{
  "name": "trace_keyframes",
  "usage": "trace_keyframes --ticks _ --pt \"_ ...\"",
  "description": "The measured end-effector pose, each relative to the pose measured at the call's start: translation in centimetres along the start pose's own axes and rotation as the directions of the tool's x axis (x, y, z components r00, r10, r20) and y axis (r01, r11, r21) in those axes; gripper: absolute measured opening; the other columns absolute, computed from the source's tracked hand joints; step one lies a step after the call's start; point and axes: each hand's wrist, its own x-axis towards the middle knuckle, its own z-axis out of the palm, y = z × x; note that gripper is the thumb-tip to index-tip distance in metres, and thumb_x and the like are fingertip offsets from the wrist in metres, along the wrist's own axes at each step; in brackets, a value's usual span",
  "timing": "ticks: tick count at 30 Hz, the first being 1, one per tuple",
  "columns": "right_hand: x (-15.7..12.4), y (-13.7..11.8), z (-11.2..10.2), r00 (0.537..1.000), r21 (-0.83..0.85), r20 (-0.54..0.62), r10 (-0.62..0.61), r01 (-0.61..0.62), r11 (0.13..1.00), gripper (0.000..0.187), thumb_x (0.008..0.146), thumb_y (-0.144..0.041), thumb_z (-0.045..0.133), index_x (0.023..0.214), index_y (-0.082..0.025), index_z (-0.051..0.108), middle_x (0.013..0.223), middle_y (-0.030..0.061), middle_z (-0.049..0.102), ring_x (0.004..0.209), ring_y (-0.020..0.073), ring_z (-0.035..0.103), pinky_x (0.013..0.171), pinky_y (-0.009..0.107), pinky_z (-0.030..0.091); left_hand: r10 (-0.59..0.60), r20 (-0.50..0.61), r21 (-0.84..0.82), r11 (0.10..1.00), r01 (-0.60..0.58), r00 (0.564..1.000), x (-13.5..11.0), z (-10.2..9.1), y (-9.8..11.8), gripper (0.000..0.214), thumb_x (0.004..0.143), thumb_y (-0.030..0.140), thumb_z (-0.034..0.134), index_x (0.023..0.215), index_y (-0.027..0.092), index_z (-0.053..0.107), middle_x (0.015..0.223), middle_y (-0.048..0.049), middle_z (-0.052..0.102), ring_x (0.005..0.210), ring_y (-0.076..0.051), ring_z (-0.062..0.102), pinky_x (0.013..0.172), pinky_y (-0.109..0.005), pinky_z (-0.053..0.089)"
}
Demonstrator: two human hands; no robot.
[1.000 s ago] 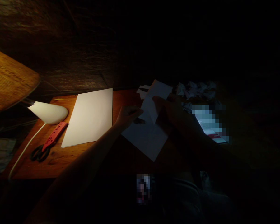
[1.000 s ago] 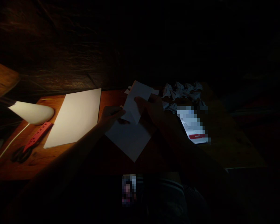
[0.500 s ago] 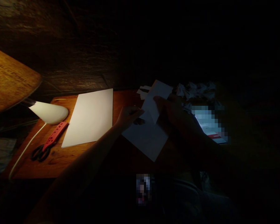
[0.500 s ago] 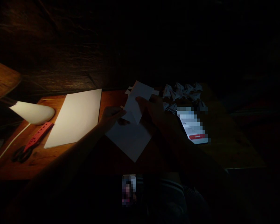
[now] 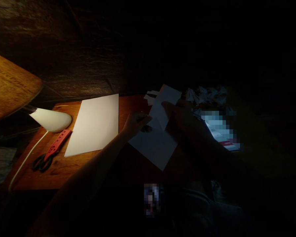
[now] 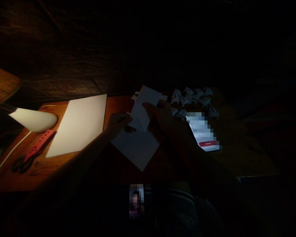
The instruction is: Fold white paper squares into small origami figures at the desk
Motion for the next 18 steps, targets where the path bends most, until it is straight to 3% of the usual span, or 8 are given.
trace_keyframes --ticks 4,6,9,18 --pt "-0.8 -0.4 0.2 0.984 -0.152 0.154 0.093 -0.069 0.986 0.033 0.068 -0.044 0.095 0.081 -0.02 0.078 0.085 0.0048 0.081 0.072 0.019 0.071 0.067 0.033 0.058 0.165 -0.084 0.039 0.986 -0.162 0.983 0.2 -0.4 0.0 0.066 0.072 0.078 0.082 0.059 0.018 0.058 0.056 0.0024 0.05 0.051 -0.008 0.047 0.046 -0.023 0.032" --pt "-1.3 -0.8 0.4 0.955 -0.263 0.26 0.143 -0.073 0.962 0.031 0.07 -0.042 0.094 0.086 -0.02 0.08 0.089 0.0052 0.082 0.072 0.0191 0.072 0.065 0.032 0.058 0.172 -0.137 0.04 0.985 -0.168 0.976 0.4 -0.5 -0.2 0.069 0.071 0.081 0.08 0.057 0.018 0.054 0.055 0.0041 0.043 0.051 -0.007 0.039 0.046 -0.024 0.025" --pt "-1.9 -1.6 0.8 0.905 -0.311 0.411 0.108 0.027 0.95 0.026 0.071 -0.034 0.094 0.089 -0.022 0.081 0.092 0.003 0.083 0.075 0.0186 0.073 0.068 0.031 0.06 0.157 -0.186 0.038 0.988 -0.152 0.97 0.5 -0.7 -0.4 0.069 0.072 0.08 0.08 0.056 0.02 0.05 0.054 0.0048 0.039 0.05 -0.008 0.034 0.045 -0.025 0.02" --pt "-2.2 -1.7 1.1 0.905 -0.393 0.41 0.11 0.067 0.917 0.012 0.079 -0.025 0.09 0.087 -0.022 0.082 0.083 0.0027 0.082 0.068 0.018 0.072 0.063 0.029 0.058 0.134 -0.24 -0.074 0.985 -0.156 0.962 0.4 -0.3 -0.5 0.058 0.076 0.063 0.082 0.053 0.02 0.049 0.05 0.0046 0.04 0.047 -0.008 0.035 0.043 -0.024 0.021"
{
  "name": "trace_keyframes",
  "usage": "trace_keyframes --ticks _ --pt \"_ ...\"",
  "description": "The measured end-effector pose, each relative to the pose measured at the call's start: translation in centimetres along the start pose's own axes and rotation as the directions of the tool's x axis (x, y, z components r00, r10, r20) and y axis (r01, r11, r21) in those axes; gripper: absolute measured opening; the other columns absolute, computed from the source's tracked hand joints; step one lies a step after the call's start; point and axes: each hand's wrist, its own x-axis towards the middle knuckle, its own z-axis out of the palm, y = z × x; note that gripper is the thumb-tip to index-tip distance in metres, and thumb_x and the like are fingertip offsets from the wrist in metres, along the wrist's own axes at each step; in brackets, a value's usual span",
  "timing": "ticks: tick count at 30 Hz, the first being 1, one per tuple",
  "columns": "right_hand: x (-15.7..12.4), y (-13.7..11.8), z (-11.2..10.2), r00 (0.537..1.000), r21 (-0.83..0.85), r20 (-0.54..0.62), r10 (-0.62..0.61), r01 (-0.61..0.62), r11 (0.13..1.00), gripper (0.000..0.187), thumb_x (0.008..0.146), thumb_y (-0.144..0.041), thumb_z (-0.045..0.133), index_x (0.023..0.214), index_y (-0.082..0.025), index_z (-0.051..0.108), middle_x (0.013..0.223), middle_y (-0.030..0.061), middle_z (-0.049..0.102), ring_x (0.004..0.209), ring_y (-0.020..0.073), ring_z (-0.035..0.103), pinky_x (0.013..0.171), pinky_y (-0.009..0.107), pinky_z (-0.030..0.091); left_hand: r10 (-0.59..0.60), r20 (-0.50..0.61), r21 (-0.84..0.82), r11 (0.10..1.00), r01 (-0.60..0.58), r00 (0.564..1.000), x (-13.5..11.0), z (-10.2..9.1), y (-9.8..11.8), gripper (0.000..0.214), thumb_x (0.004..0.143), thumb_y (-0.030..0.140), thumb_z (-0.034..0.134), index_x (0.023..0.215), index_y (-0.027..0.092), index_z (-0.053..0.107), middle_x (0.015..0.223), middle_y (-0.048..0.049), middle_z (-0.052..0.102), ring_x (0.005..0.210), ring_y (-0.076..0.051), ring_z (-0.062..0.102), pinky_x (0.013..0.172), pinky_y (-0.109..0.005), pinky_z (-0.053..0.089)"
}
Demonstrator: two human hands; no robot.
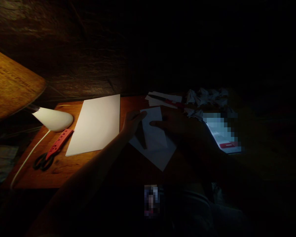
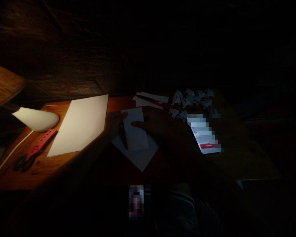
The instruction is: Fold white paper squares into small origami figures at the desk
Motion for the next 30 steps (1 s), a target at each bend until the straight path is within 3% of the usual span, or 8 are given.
trace_keyframes --ticks 7,11,17,22,26,30 --pt "0.0 -0.2 0.0 1.0 -0.059 0.006 -0.023 0.023 0.998 0.011 0.079 -0.023 0.091 0.083 -0.023 0.081 0.088 0.0039 0.082 0.075 0.0208 0.075 0.07 0.034 0.06 0.012 -0.011 0.032 0.999 -0.012 1.0 0.0 -0.1 0.1 0.061 0.078 0.066 0.08 0.054 0.021 0.047 0.052 0.0048 0.039 0.047 -0.008 0.035 0.042 -0.024 0.022" --pt "-0.1 -0.4 0.0 0.999 -0.083 0.025 -0.023 0.024 0.996 0.007 0.082 -0.023 0.089 0.081 -0.023 0.082 0.088 0.0038 0.083 0.076 0.0201 0.076 0.069 0.032 0.061 -0.01 -0.027 -0.049 0.999 0.009 1.0 -0.1 0.0 0.2 0.059 0.078 0.064 0.083 0.055 0.02 0.05 0.053 0.0045 0.042 0.048 -0.008 0.037 0.042 -0.024 0.024" --pt "-0.5 -1.4 0.1 0.999 -0.23 -0.018 0.042 -0.045 0.972 0.014 0.088 -0.027 0.086 0.099 -0.02 0.084 0.102 0.0071 0.084 0.088 0.022 0.078 0.082 0.036 0.061 -0.008 -0.024 -0.076 0.997 0.006 1.0 0.2 0.0 -0.1 0.067 0.07 0.076 0.084 0.057 0.019 0.053 0.054 0.0045 0.043 0.048 -0.008 0.039 0.044 -0.023 0.027" --pt "-0.3 -1.0 0.1 0.997 -0.111 -0.067 0.022 -0.03 0.993 0.021 0.087 -0.032 0.085 0.102 -0.018 0.081 0.11 0.0084 0.083 0.092 0.0217 0.076 0.083 0.034 0.059 0.016 0.036 -0.005 1.0 -0.016 0.999 0.3 -0.2 0.0 0.059 0.071 0.067 0.087 0.057 0.018 0.056 0.055 0.0042 0.044 0.051 -0.008 0.038 0.046 -0.023 0.025" --pt "0.5 0.6 -0.3 0.997 0.064 -0.072 -0.007 0.011 0.998 0.037 0.086 -0.056 0.081 0.091 -0.02 0.077 0.096 0.0059 0.08 0.085 0.0197 0.071 0.075 0.031 0.056 -0.01 0.096 0.026 1.0 0.008 0.995 0.2 -0.4 0.1 0.053 0.075 0.062 0.083 0.058 0.019 0.057 0.055 0.0045 0.043 0.051 -0.008 0.038 0.047 -0.024 0.026" --pt "1.5 2.1 -1.0 0.992 0.09 -0.094 -0.086 0.094 0.991 0.038 0.078 -0.053 0.086 0.084 -0.019 0.069 0.082 0.0021 0.071 0.074 0.0159 0.064 0.067 0.029 0.051 0.02 0.222 0.16 0.985 -0.057 0.975 0.2 -0.6 0.1 0.049 0.081 0.059 0.077 0.061 0.018 0.059 0.058 0.0037 0.047 0.054 -0.009 0.042 0.051 -0.023 0.032"
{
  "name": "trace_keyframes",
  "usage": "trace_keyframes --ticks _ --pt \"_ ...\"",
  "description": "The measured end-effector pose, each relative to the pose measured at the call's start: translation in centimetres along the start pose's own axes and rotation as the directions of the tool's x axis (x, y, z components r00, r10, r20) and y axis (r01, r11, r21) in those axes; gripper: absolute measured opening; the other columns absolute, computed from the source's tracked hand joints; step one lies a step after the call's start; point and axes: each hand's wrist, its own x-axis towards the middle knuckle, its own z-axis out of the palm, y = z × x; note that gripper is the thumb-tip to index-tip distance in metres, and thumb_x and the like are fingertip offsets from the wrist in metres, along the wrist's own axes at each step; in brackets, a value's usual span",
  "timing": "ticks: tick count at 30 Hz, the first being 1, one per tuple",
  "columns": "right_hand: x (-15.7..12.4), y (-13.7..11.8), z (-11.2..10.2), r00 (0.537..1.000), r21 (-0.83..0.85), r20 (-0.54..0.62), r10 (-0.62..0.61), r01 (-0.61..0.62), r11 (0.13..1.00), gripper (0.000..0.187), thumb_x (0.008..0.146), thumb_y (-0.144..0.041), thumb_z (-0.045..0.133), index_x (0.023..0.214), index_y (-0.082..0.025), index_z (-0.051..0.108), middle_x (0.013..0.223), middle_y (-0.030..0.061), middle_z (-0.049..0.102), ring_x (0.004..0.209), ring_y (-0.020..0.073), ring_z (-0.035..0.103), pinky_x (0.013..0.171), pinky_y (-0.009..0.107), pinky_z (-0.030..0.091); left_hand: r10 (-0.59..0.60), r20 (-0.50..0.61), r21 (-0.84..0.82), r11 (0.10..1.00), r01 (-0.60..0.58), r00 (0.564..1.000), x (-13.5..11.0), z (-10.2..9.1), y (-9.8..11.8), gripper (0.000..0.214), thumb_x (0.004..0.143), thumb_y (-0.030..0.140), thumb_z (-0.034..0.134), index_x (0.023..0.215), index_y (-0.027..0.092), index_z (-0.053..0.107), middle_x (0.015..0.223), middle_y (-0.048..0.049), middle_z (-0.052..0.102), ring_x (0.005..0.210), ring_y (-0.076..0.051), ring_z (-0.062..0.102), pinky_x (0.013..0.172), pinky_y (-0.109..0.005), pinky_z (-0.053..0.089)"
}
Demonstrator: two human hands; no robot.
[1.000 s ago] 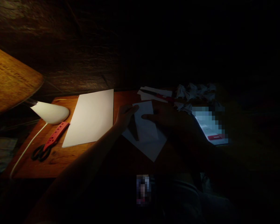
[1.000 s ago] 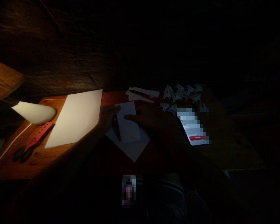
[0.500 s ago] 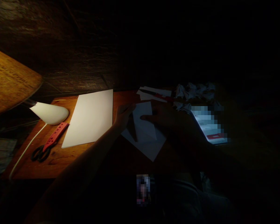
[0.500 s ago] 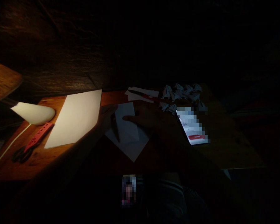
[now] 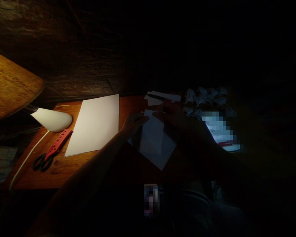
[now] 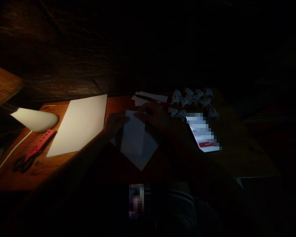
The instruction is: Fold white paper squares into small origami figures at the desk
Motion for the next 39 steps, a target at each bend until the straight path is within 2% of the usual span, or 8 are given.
trace_keyframes --ticks 5,9,12,14,19,25,30,39 --pt "0.5 0.5 -1.2 0.989 -0.351 -0.12 -0.083 0.036 0.936 0.019 0.082 -0.032 0.081 0.091 -0.017 0.073 0.091 0.006 0.077 0.08 0.0192 0.069 0.073 0.031 0.051 0.254 -0.148 0.314 0.929 -0.198 0.956 0.2 -1.1 0.0 0.027 0.097 0.041 0.061 0.085 0.018 0.069 0.077 -0.0018 0.067 0.069 -0.013 0.061 0.061 -0.024 0.045" --pt "0.1 -0.1 -1.7 0.988 -0.702 -0.093 -0.124 0.024 0.712 0.014 0.088 -0.028 0.078 0.097 -0.017 0.078 0.098 0.0093 0.08 0.086 0.0222 0.071 0.075 0.032 0.048 0.447 0.135 0.542 0.713 -0.444 0.884 0.2 -2.1 -0.2 0.013 0.097 0.027 0.066 0.101 0.02 0.076 0.103 -0.007 0.076 0.096 -0.019 0.071 0.085 -0.035 0.058" --pt "-0.4 -0.4 -1.8 0.992 -0.844 -0.064 -0.113 0.007 0.537 0.016 0.092 -0.03 0.077 0.103 -0.018 0.08 0.105 0.0102 0.081 0.091 0.0245 0.072 0.077 0.034 0.046 0.441 0.328 0.549 0.631 -0.549 0.835 0.2 -2.2 -0.8 0.015 0.099 0.027 0.066 0.107 0.022 0.078 0.117 -0.009 0.078 0.114 -0.024 0.072 0.099 -0.043 0.058" --pt "-0.5 -0.4 -1.7 0.992 -0.873 -0.045 -0.122 0.02 0.487 0.02 0.094 -0.032 0.077 0.107 -0.018 0.079 0.111 0.0114 0.081 0.097 0.0259 0.072 0.08 0.035 0.047 0.399 0.386 0.555 0.62 -0.555 0.832 0.2 -2.1 -1.3 0.016 0.099 0.029 0.068 0.11 0.023 0.078 0.12 -0.0093 0.079 0.12 -0.026 0.071 0.102 -0.047 0.058" --pt "-0.5 0.2 -1.1 0.97 -0.864 0.008 -0.244 0.13 0.486 0.021 0.099 -0.037 0.072 0.107 -0.018 0.078 0.118 0.0125 0.078 0.107 0.0266 0.07 0.086 0.035 0.048 0.314 0.422 0.581 0.626 -0.519 0.851 0.2 -2.0 -1.5 0.018 0.096 0.031 0.074 0.112 0.024 0.078 0.12 -0.0091 0.079 0.12 -0.028 0.071 0.105 -0.05 0.056" --pt "-0.3 -0.2 0.3 0.984 -0.833 0.061 -0.167 0.142 0.534 0.019 0.101 -0.028 0.063 0.104 -0.02 0.08 0.112 0.007 0.081 0.096 0.0217 0.072 0.083 0.033 0.046 0.299 0.404 0.621 0.604 -0.499 0.864 0.2 -2.0 -1.2 0.014 0.093 0.034 0.08 0.102 0.024 0.078 0.118 -0.007 0.078 0.12 -0.027 0.07 0.106 -0.048 0.054" --pt "0.2 -0.4 1.3 0.991 -0.877 0.037 -0.128 0.093 0.472 0.02 0.099 -0.025 0.063 0.106 -0.02 0.08 0.114 0.0079 0.081 0.098 0.0221 0.071 0.081 0.032 0.045 0.301 0.391 0.653 0.576 -0.492 0.87 0.2 -2.1 -1.1 0.016 0.091 0.036 0.083 0.094 0.022 0.077 0.113 -0.0064 0.079 0.117 -0.027 0.07 0.105 -0.047 0.053" --pt "0.4 -0.3 1.7 0.995 -0.898 0.004 -0.104 0.049 0.437 0.019 0.097 -0.031 0.065 0.103 -0.021 0.08 0.113 0.0069 0.08 0.097 0.022 0.071 0.076 0.032 0.043 0.282 0.372 0.692 0.551 -0.467 0.884 -0.1 -1.9 -0.6 0.018 0.092 0.035 0.08 0.107 0.024 0.079 0.119 -0.0094 0.075 0.118 -0.031 0.066 0.104 -0.051 0.052"
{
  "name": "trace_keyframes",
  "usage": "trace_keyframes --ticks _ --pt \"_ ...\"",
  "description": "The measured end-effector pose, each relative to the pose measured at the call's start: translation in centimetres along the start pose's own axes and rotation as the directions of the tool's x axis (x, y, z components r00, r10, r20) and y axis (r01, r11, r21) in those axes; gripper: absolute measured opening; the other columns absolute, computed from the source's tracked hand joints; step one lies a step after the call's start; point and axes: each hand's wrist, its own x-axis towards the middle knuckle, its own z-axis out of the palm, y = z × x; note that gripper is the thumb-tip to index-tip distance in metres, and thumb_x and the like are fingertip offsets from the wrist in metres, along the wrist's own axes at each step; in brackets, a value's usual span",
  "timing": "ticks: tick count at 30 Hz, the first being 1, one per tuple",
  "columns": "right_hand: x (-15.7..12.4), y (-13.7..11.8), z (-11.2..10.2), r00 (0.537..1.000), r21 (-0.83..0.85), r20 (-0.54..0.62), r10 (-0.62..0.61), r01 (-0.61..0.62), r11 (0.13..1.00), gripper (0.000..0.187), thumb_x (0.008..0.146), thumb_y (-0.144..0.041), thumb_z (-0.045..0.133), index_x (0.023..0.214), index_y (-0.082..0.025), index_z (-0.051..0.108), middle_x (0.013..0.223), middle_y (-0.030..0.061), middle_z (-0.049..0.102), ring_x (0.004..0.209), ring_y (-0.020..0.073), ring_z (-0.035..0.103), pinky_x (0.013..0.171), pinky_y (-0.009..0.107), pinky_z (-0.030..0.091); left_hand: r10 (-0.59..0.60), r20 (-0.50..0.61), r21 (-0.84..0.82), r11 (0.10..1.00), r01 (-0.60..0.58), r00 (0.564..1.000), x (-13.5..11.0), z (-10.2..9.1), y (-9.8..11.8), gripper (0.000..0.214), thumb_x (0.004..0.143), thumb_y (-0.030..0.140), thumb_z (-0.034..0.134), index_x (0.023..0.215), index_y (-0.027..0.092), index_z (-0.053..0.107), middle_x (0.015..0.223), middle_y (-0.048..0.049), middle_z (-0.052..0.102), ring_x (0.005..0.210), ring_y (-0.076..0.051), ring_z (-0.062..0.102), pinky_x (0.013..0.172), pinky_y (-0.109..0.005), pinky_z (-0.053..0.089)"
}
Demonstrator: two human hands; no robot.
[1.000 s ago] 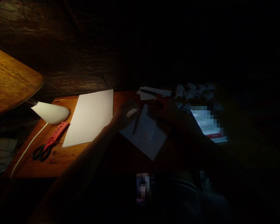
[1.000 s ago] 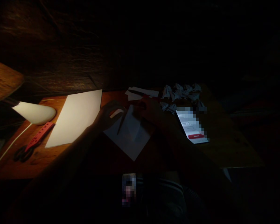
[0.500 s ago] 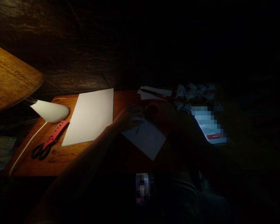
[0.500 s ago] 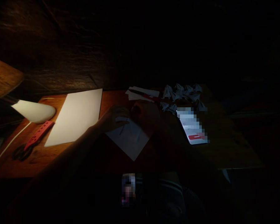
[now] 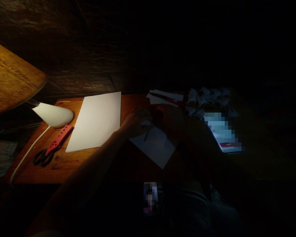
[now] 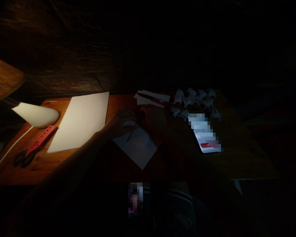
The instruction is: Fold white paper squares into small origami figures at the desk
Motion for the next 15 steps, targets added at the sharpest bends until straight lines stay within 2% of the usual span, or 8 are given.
trace_keyframes --ticks 4,9,15 --pt "-0.2 -0.6 -0.3 1.0 -0.076 0.0 -0.001 0.001 0.997 0.023 0.099 -0.035 0.063 0.103 -0.02 0.08 0.111 0.0091 0.08 0.094 0.0232 0.071 0.073 0.032 0.042 -0.022 0.0 0.03 0.999 0.022 1.0 0.0 0.0 0.0 0.021 0.092 0.035 0.08 0.109 0.023 0.08 0.118 -0.0107 0.072 0.118 -0.031 0.066 0.103 -0.05 0.053" --pt "-0.4 -1.0 -0.5 0.999 -0.136 0.0 -0.035 0.035 0.99 0.031 0.104 -0.036 0.056 0.11 -0.018 0.08 0.118 0.0125 0.081 0.094 0.0249 0.072 0.071 0.033 0.041 -0.026 0.025 0.065 0.998 0.024 0.999 0.2 -0.2 0.3 0.016 0.091 0.034 0.081 0.102 0.023 0.08 0.12 -0.0112 0.071 0.12 -0.034 0.066 0.104 -0.054 0.053" --pt "-0.6 -1.7 -1.0 0.999 -0.205 0.032 -0.036 0.042 0.978 0.034 0.105 -0.028 0.05 0.117 -0.015 0.079 0.121 0.0155 0.08 0.094 0.0267 0.073 0.072 0.034 0.044 -0.066 0.041 0.101 0.993 0.061 0.997 0.4 -0.3 0.6 0.024 0.088 0.036 0.084 0.101 0.018 0.076 0.123 -0.0151 0.072 0.123 -0.039 0.065 0.105 -0.058 0.053"
